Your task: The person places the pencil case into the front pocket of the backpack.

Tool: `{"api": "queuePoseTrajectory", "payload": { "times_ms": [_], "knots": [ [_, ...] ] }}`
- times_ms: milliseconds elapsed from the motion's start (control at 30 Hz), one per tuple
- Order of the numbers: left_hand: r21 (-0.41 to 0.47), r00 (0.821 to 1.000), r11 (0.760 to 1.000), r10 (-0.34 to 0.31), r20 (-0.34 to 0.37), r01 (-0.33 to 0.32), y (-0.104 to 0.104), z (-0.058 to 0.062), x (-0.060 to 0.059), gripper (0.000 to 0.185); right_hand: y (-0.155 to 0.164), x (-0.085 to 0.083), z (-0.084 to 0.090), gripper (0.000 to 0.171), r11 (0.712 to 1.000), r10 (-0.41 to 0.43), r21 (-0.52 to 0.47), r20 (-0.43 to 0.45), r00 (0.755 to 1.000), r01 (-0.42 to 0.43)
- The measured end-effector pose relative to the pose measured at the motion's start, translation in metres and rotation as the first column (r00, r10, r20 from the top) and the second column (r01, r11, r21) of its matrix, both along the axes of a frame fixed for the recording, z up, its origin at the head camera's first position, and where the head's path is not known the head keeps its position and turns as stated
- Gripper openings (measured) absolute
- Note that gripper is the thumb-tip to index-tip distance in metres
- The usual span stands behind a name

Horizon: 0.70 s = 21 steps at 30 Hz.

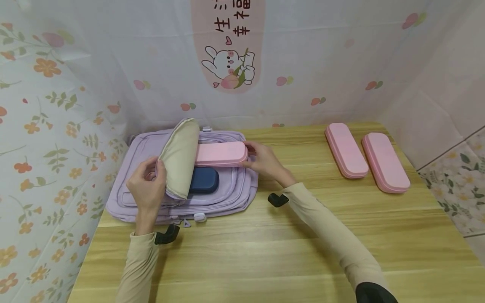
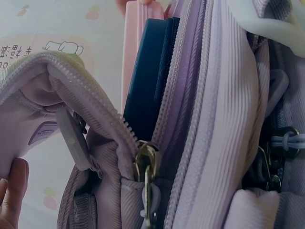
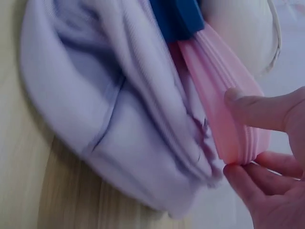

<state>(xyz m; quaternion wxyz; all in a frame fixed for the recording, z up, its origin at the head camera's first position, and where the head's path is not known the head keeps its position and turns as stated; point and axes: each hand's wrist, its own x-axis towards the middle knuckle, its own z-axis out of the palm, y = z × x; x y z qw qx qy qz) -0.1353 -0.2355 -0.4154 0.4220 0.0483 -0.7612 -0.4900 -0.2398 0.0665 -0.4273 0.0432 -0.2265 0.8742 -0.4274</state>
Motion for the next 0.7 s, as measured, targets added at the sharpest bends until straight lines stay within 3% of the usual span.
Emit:
{"api": "queuePoseTrajectory", "payload": {
  "times_ms": [267,533,700],
  "knots": [
    [0.007,1.000,1.000,0.019,0.001,-0.019,0.001,0.003,0.001,0.017,-0.022,-0.001,0.007,0.069,1.000,0.011,0.022,0.030,0.999,-0.011],
    [0.004,1.000,1.000,0.015,-0.002,-0.015,0.015,0.020,0.010,0.017,-0.036,-0.003,0.000,0.064,0.999,0.033,0.016,0.002,0.999,-0.034],
    [0.007,1.000,1.000,0.013,-0.001,-0.013,0.014,0.014,0.006,0.018,-0.046,-0.001,-0.004,0.065,0.999,0.031,0.042,-0.044,0.999,-0.029]
  ]
}}
